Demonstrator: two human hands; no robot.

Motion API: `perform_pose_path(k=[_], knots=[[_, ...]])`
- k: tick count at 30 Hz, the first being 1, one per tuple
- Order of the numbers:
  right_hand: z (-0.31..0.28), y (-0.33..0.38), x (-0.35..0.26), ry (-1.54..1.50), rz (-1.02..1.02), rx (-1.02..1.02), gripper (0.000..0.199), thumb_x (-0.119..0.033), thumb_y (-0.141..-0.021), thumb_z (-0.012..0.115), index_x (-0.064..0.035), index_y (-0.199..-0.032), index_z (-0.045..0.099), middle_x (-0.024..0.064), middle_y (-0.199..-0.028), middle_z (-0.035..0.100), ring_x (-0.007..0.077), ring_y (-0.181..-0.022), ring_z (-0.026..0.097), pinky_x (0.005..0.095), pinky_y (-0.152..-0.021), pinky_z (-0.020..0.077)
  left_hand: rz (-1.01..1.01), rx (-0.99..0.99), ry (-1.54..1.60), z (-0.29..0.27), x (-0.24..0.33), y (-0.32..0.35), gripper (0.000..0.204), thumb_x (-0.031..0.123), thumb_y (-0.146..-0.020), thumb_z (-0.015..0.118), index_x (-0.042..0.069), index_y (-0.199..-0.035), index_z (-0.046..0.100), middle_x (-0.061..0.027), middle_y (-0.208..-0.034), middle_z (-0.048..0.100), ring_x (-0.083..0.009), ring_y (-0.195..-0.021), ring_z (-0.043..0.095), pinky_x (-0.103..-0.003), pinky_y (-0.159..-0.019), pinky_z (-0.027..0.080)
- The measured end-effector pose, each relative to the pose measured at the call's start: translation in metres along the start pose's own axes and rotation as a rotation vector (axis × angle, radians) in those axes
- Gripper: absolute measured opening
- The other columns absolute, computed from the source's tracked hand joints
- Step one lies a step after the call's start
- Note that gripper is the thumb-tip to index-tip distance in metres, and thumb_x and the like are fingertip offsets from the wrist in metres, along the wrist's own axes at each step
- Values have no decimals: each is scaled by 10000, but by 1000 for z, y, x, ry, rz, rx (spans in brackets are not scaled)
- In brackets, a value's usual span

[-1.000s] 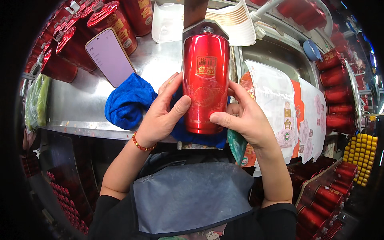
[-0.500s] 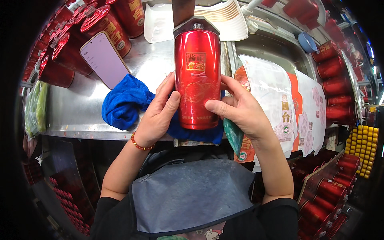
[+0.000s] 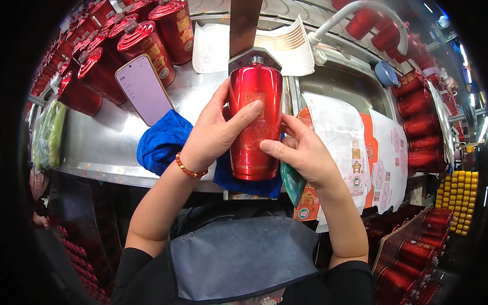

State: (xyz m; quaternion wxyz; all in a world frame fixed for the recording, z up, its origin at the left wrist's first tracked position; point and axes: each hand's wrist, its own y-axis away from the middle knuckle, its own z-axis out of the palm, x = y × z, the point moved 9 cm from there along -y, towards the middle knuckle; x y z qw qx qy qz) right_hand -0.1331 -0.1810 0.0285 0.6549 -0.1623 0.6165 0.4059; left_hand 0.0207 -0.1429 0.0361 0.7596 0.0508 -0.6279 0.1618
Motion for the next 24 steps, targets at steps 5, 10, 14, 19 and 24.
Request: perform_pose_path(k=[5, 10, 14, 19, 24], knots=[[3, -1, -1, -23, 7, -12, 681, -121, -936, 779, 81, -1480, 423, 150, -1400, 570, 190, -1202, 635, 316, -1015, 532, 4, 25, 48, -1, -4, 1, 628, 300, -945, 768, -42, -1382, 474, -177, -1225, 674, -221, -1106, 667, -356, -952, 544], [2, 0, 0, -19, 14, -11, 693, -128, -938, 777, 78, -1490, 414, 156, -1408, 568, 191, -1206, 635, 319, -1026, 527, 19, 53, 15, -1, -4, 0, 615, 313, -960, 750, -40, -1382, 474, -184, -1220, 674, -234, -1099, 669, -357, -950, 544], [2, 1, 1, -23, 38, -21, 703, -139, -943, 773, 75, -1501, 402, 159, -1415, 566, 196, -1221, 629, 321, -1039, 519, -1, 48, 2, 0, 1, -1, 605, 337, -964, 742, -49, -1354, 487, -200, -1210, 675, -238, -1082, 673, -362, -937, 544], [0, 2, 5, -36, 42, -37, 717, -163, -947, 775, 64, -1512, 397, 142, -1410, 570, 175, -1197, 626, 296, -1001, 518, 9, 76, -28, -2, -1, -6, 639, 370, -959, 744, -84, -1332, 493, -215, -1209, 673, -246, -1088, 672, -367, -944, 540], [-6, 0, 10, 11, 45, -49, 751, -225, -941, 794, 57, -1517, 404, 81, -1328, 610, 66, -952, 613, 216, -794, 511, -55, 84, -56, -6, -8, -8, 789, 420, -968, 733, -113, -1451, 411, -225, -1273, 650, -256, -1171, 644, -359, -997, 525]])
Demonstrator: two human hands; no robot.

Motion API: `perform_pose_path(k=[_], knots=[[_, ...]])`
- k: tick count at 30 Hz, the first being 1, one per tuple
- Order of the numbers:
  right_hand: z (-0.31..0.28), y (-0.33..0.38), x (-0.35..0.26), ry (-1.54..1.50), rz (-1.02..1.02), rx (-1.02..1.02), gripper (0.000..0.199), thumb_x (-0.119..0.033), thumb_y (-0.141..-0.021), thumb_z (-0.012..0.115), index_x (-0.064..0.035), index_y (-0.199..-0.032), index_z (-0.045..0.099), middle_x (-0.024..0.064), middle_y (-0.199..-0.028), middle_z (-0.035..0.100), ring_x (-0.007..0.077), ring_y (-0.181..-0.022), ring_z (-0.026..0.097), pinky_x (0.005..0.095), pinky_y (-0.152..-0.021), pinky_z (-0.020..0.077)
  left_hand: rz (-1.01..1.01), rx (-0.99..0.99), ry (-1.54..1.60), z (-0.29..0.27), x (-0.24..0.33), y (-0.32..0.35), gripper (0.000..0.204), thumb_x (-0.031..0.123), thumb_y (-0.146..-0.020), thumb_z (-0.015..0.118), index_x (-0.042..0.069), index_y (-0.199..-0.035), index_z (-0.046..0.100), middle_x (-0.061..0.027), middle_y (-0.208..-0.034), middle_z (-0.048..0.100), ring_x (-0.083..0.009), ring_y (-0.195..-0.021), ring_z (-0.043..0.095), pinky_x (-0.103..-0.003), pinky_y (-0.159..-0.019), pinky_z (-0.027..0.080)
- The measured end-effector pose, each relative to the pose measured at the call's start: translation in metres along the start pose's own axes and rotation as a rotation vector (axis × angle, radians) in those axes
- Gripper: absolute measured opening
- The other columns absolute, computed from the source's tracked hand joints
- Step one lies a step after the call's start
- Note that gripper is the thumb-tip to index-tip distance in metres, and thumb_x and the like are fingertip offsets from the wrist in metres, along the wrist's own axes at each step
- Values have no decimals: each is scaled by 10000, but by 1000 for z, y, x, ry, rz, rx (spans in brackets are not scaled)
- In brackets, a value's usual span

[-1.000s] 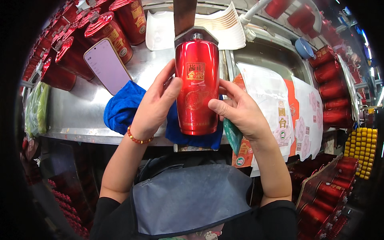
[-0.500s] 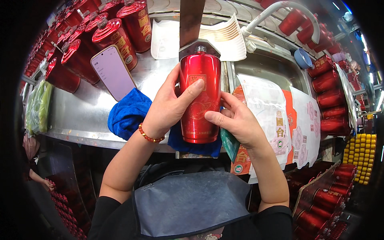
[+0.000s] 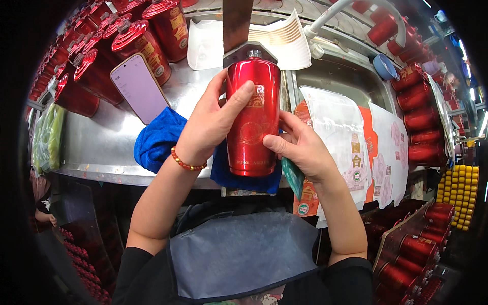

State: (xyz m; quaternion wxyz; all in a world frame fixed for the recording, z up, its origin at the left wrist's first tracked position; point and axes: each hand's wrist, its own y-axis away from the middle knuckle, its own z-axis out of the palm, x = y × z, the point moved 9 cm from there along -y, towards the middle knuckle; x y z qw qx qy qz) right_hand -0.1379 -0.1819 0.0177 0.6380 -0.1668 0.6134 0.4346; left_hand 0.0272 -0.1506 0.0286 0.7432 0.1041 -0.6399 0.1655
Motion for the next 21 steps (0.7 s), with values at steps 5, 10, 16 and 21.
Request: perform_pose_path(k=[5, 10, 16, 21], knots=[[-12, 4, 4, 12, 14, 40, 756, -323, -950, 780, 69, -1503, 443, 57, -1253, 644, 39, -783, 552, 199, -705, 480, -105, -84, 167, -1, -2, 12, 806, 423, -1029, 652, -116, -1526, 315, -232, -1441, 545, -259, -1272, 579, -359, -1059, 487], [-5, 5, 5, 46, 12, 56, 735, -281, -925, 809, 62, -1481, 471, 55, -1257, 648, 36, -774, 558, 200, -709, 480, -45, -139, -21, -10, -19, 44, 871, 433, -993, 690, -36, -1597, 275, -259, -1525, 460, -322, -1419, 427, -426, -1196, 329], [-5, 5, 4, 11, 18, 51, 747, -245, -890, 842, 55, -1472, 483, 53, -1244, 653, 35, -779, 571, 198, -701, 475, 15, -154, -135, -8, -25, 50, 860, 419, -963, 721, -4, -1595, 320, -256, -1557, 422, -369, -1467, 347, -460, -1230, 252], [-4, 4, 3, 20, 6, 60, 770, -257, -886, 845, 47, -1489, 476, 37, -1120, 686, 36, -760, 567, 198, -689, 472, -13, -153, -85, -10, -28, 51, 835, 360, -972, 722, -13, -1597, 314, -244, -1561, 415, -341, -1481, 348, -443, -1233, 256]])
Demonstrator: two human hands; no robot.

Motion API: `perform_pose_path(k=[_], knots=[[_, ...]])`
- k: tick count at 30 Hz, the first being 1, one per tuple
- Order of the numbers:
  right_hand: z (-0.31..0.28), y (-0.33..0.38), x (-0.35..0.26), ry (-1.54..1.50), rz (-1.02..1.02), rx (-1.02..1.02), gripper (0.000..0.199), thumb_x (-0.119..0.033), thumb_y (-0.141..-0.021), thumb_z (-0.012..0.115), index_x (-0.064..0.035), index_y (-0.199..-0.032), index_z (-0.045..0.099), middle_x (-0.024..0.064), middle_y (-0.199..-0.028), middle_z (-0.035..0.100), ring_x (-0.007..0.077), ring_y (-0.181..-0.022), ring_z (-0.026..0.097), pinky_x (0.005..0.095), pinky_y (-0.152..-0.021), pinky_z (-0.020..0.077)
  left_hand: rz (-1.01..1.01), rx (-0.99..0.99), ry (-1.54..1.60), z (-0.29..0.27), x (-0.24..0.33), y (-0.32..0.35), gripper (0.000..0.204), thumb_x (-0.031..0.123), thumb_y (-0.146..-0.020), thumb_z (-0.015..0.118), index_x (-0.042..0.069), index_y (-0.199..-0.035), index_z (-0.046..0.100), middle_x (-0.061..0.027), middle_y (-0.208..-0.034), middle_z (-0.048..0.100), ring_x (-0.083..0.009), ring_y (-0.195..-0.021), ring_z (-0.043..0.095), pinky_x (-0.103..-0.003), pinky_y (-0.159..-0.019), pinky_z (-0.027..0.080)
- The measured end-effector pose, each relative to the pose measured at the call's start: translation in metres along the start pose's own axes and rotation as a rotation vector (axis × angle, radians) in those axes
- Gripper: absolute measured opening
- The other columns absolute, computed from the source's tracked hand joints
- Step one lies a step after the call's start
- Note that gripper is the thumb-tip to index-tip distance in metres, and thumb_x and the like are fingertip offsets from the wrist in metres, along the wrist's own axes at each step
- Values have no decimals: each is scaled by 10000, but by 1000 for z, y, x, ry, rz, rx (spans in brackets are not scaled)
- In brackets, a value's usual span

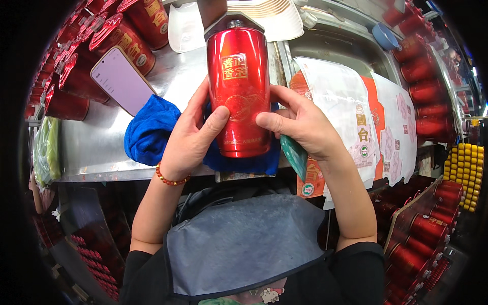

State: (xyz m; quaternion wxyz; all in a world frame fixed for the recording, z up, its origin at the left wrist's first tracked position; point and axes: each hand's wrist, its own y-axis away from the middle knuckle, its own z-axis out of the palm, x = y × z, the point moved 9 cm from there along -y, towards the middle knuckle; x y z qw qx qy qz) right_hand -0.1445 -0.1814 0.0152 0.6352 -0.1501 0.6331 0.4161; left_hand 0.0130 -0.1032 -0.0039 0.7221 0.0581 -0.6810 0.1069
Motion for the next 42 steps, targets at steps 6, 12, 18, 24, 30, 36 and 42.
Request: perform_pose_path(k=[6, 12, 18, 24, 30, 36, 42], knots=[[-15, -4, 3, -62, 35, -28, 767, -336, -897, 835, 49, -1471, 504, 17, -1022, 685, 41, -745, 570, 199, -683, 482, -9, -9, 86, -7, -5, 3, 783, 280, -1003, 682, -39, -1602, 291, -220, -1589, 377, -299, -1508, 340, -413, -1242, 253], [-4, -5, -4, 5, -5, -59, 782, -283, -913, 825, 76, -1494, 446, 74, -1137, 686, 53, -820, 624, 204, -738, 519, 14, 2, 36, -8, -9, 7, 732, 253, -1010, 673, -45, -1585, 331, -212, -1587, 384, -298, -1506, 344, -412, -1240, 260], [-1, -5, -5, -12, -32, -70, 808, -206, -866, 859, 76, -1492, 434, 90, -1168, 691, 57, -851, 641, 207, -756, 518, -23, -2, 27, -5, -9, 7, 713, 287, -1014, 679, -12, -1580, 367, -200, -1575, 410, -293, -1500, 341, -414, -1237, 255], [-1, -6, -4, 6, -26, -69, 809, -208, -858, 864, 68, -1491, 443, 79, -1163, 694, 56, -845, 639, 211, -751, 518, -28, -4, 31, -5, -8, 8, 707, 290, -1017, 673, -2, -1583, 366, -196, -1580, 410, -296, -1499, 340, -418, -1236, 253], [-36, -15, -4, 29, -82, 8, 630, -390, -1013, 667, 65, -1428, 532, 102, -1178, 695, 79, -886, 650, 221, -738, 534, 42, -45, -48, -6, -8, 10, 790, 308, -987, 687, 6, -1610, 307, -206, -1608, 376, -327, -1512, 311, -439, -1244, 225], [-74, -9, -61, -7, -335, 266, 352, -203, -1034, 638, 36, -1292, 650, 89, -1116, 726, 125, -984, 685, 269, -908, 555, 380, -138, -500, 7, 29, 19, 1533, 642, -609, 926, -26, -1644, 14, -287, -1693, 145, -452, -1530, 230, -508, -1245, 186], [70, 11, -111, 970, -571, -129, 277, -33, -827, 786, -25, -1102, 755, 61, -951, 747, 118, -884, 700, 261, -797, 544, 313, -81, -632, 14, 30, 22, 1375, 260, -646, 977, -53, -1629, 68, -314, -1627, 269, -469, -1469, 362, -480, -1185, 370]])
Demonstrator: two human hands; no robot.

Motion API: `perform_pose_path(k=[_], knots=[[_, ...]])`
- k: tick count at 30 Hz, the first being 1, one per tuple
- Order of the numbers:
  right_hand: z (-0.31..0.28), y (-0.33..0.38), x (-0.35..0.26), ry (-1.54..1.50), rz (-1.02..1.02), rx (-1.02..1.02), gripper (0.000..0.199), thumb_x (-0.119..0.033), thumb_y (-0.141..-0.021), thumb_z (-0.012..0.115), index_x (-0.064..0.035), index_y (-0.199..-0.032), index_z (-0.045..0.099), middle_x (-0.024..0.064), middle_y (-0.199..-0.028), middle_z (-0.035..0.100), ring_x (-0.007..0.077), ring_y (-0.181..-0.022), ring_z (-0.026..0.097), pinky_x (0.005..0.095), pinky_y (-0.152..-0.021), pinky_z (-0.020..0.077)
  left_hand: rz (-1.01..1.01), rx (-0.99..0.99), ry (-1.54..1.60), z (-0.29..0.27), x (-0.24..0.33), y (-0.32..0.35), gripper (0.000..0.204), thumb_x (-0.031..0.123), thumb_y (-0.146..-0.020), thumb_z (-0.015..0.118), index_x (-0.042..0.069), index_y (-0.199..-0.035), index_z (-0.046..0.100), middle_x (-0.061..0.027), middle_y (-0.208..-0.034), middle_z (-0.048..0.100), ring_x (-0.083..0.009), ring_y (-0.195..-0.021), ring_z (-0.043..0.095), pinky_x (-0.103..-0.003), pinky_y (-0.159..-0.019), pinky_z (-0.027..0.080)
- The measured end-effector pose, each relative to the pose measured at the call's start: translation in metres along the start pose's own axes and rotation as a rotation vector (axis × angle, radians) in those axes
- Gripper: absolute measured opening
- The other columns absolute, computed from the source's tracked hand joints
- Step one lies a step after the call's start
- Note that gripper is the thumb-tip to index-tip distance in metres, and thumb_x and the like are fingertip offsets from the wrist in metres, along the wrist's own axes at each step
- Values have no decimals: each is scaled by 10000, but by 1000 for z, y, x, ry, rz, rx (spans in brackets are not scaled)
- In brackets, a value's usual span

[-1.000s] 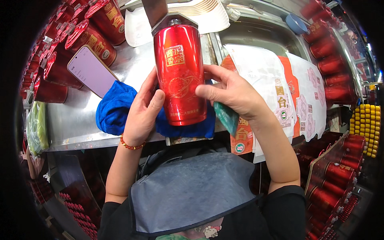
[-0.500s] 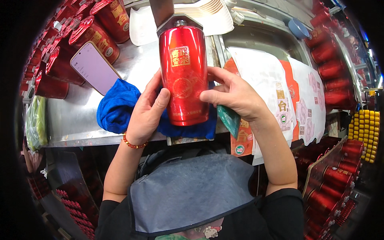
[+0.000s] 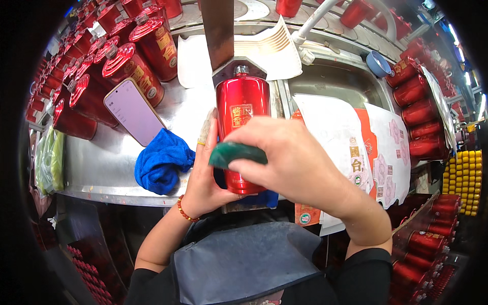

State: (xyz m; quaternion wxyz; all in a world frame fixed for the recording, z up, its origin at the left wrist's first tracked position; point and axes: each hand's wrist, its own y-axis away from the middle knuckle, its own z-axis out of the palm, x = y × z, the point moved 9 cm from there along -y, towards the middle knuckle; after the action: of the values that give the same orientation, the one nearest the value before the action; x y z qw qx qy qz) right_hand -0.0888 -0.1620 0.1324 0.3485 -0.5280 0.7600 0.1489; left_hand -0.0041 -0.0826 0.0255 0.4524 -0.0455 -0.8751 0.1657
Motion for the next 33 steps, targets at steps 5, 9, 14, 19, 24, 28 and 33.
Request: perform_pose_path(k=[5, 9, 14, 19, 24, 28, 33], knots=[[-74, -35, 10, 287, -23, 377, 257, -43, -857, 768, -23, -1113, 775, 81, -893, 749, 119, -784, 699, 262, -700, 547, 3, 60, 58, -3, -3, -1, 1314, 271, -673, 957, -54, -1625, 112, -309, -1624, 280, -467, -1488, 340, -487, -1205, 341], [-44, -27, 20, 20, 72, 238, 208, -173, -824, 758, -65, -998, 786, 128, -846, 734, 246, -738, 723, 321, -701, 567, 56, 44, 20, -3, 4, -4, 1294, 292, -686, 951, -54, -1623, 128, -318, -1635, 255, -471, -1506, 313, -485, -1213, 330], [-26, -14, 1, 135, -31, 98, 264, -64, -874, 785, -18, -1133, 762, 42, -942, 731, 100, -786, 664, 229, -710, 522, 17, 57, 32, -5, 1, -1, 1293, 295, -683, 955, -55, -1622, 138, -320, -1644, 236, -467, -1513, 307, -482, -1213, 329], [-46, 24, 33, -56, 165, 363, 308, -14, -886, 764, 23, -1189, 724, 27, -982, 724, 83, -865, 661, 230, -758, 538, 10, 67, 63, -4, 1, -1, 1296, 282, -681, 952, -55, -1624, 130, -320, -1621, 282, -470, -1488, 347, -478, -1196, 356], [-41, 71, 107, -328, 445, 587, 313, -75, -897, 792, 1, -1196, 740, 55, -967, 755, 100, -806, 698, 241, -733, 571, -1, 59, 21, -6, 3, -1, 1300, 281, -679, 948, -51, -1626, 123, -321, -1565, 354, -470, -1424, 425, -469, -1164, 395], [-2, 76, 114, -651, 417, 523, 318, -74, -890, 799, -2, -1194, 742, 43, -982, 756, 88, -844, 697, 246, -748, 574, 22, 83, -17, -8, 4, -2, 1303, 288, -672, 950, -55, -1623, 128, -314, -1546, 381, -467, -1412, 436, -472, -1158, 400], [-7, 74, 83, -388, 332, 375, 332, -97, -868, 832, -2, -1175, 751, 40, -1000, 754, 106, -902, 696, 252, -799, 564, 29, 107, -64, -9, 4, -2, 1357, 324, -643, 966, -71, -1621, 113, -270, -1482, 452, -410, -1250, 509, -446, -1082, 425]])
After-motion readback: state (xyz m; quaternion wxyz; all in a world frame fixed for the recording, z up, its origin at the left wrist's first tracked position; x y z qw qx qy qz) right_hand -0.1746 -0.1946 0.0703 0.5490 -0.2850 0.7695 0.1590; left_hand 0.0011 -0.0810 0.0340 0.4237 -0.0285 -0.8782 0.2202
